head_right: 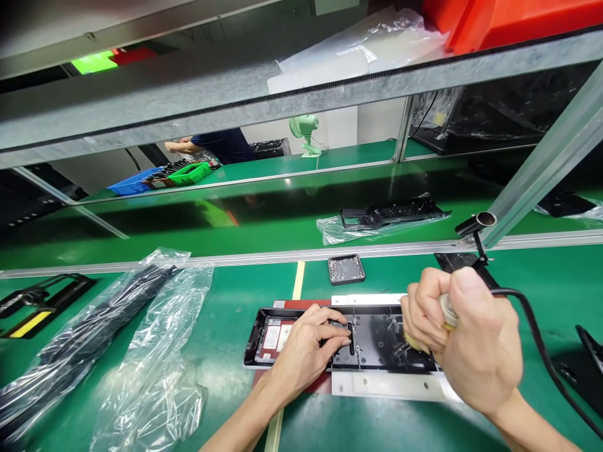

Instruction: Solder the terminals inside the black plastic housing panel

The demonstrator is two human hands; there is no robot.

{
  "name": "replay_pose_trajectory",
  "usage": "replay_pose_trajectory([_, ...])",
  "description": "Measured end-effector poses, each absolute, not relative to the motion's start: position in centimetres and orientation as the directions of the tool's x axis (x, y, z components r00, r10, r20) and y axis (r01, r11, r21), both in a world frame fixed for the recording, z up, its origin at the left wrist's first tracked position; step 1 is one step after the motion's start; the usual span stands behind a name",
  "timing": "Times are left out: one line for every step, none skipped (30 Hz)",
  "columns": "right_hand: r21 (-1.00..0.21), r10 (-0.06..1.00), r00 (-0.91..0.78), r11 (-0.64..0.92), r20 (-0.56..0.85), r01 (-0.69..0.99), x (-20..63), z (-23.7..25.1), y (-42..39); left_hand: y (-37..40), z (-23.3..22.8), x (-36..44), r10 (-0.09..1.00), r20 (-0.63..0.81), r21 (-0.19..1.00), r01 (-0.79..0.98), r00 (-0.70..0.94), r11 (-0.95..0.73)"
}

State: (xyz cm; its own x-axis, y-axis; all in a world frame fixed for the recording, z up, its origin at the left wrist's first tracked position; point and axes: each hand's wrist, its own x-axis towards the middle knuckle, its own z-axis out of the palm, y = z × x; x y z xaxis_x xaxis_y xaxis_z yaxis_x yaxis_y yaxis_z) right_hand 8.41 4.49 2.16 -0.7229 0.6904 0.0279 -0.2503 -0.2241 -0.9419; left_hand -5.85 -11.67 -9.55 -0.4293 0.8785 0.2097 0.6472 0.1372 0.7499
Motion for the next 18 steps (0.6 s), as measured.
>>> replay_pose_trajectory([-0.942, 0.688, -0.725, -0.227, 0.025, -0.248, 8.43, 2.15, 4.49, -11.67, -9.51, -5.85, 0.879, 0.209, 0.750, 0.647, -0.427, 0.136])
replay_pose_trajectory([-0.942, 0.686, -0.727, -0.227, 0.025, -0.247, 8.45, 2.15, 4.49, -11.67, -9.48, -5.84, 0.879, 0.210, 0.750, 0.647, -0.428, 0.136])
replay_pose_trajectory([-0.942, 0.685, -0.728, -0.227, 0.026, -0.247, 8.48, 2.16, 4.48, -11.66, -9.45, -5.84, 0.878, 0.210, 0.750, 0.647, -0.429, 0.137])
replay_pose_trajectory([-0.943, 0.681, -0.732, -0.225, 0.026, -0.244, 8.51, 2.17, 4.48, -11.66, -9.42, -5.84, 0.878, 0.209, 0.750, 0.647, -0.430, 0.138])
replay_pose_trajectory([-0.944, 0.677, -0.736, -0.222, 0.029, -0.242, 8.53, 2.19, 4.48, -11.65, -9.41, -5.84, 0.878, 0.208, 0.749, 0.647, -0.430, 0.139])
replay_pose_trajectory([-0.945, 0.673, -0.739, -0.218, 0.034, -0.242, 8.55, 2.22, 4.48, -11.63, -9.40, -5.85, 0.879, 0.207, 0.749, 0.648, -0.430, 0.140])
replay_pose_trajectory([-0.946, 0.672, -0.740, -0.215, 0.038, -0.243, 8.56, 2.25, 4.49, -11.63, -9.41, -5.86, 0.879, 0.206, 0.748, 0.648, -0.429, 0.142])
replay_pose_trajectory([-0.947, 0.671, -0.740, -0.211, 0.041, -0.244, 8.57, 2.29, 4.51, -11.62, -9.41, -5.87, 0.880, 0.204, 0.747, 0.649, -0.429, 0.143])
replay_pose_trajectory([-0.947, 0.668, -0.742, -0.208, 0.044, -0.244, 8.57, 2.31, 4.53, -11.63, -9.42, -5.87, 0.880, 0.203, 0.747, 0.649, -0.429, 0.144])
replay_pose_trajectory([-0.947, 0.670, -0.740, -0.205, 0.048, -0.246, 8.57, 2.33, 4.56, -11.64, -9.42, -5.88, 0.880, 0.204, 0.746, 0.650, -0.429, 0.144])
replay_pose_trajectory([-0.948, 0.671, -0.740, -0.203, 0.048, -0.246, 8.56, 2.34, 4.59, -11.65, -9.41, -5.88, 0.880, 0.204, 0.744, 0.652, -0.428, 0.145])
replay_pose_trajectory([-0.949, 0.669, -0.742, -0.205, 0.044, -0.241, 8.56, 2.33, 4.62, -11.67, -9.40, -5.88, 0.881, 0.203, 0.742, 0.654, -0.428, 0.146])
replay_pose_trajectory([-0.949, 0.669, -0.742, -0.208, 0.038, -0.236, 8.55, 2.31, 4.65, -11.69, -9.37, -5.88, 0.881, 0.202, 0.740, 0.656, -0.428, 0.148])
replay_pose_trajectory([-0.949, 0.669, -0.742, -0.214, 0.029, -0.230, 8.54, 2.29, 4.67, -11.71, -9.34, -5.87, 0.882, 0.200, 0.739, 0.657, -0.427, 0.150])
replay_pose_trajectory([-0.949, 0.670, -0.742, -0.220, 0.021, -0.226, 8.53, 2.28, 4.67, -11.72, -9.30, -5.86, 0.882, 0.199, 0.737, 0.658, -0.427, 0.153])
replay_pose_trajectory([-0.949, 0.670, -0.742, -0.224, 0.016, -0.223, 8.51, 2.28, 4.66, -11.72, -9.27, -5.85, 0.882, 0.196, 0.736, 0.658, -0.428, 0.155])
replay_pose_trajectory([-0.949, 0.667, -0.745, -0.224, 0.017, -0.222, 8.48, 2.30, 4.62, -11.72, -9.23, -5.84, 0.883, 0.195, 0.736, 0.659, -0.428, 0.157])
replay_pose_trajectory([-0.949, 0.670, -0.742, -0.220, 0.020, -0.224, 8.44, 2.34, 4.57, -11.71, -9.20, -5.82, 0.883, 0.194, 0.735, 0.659, -0.427, 0.157])
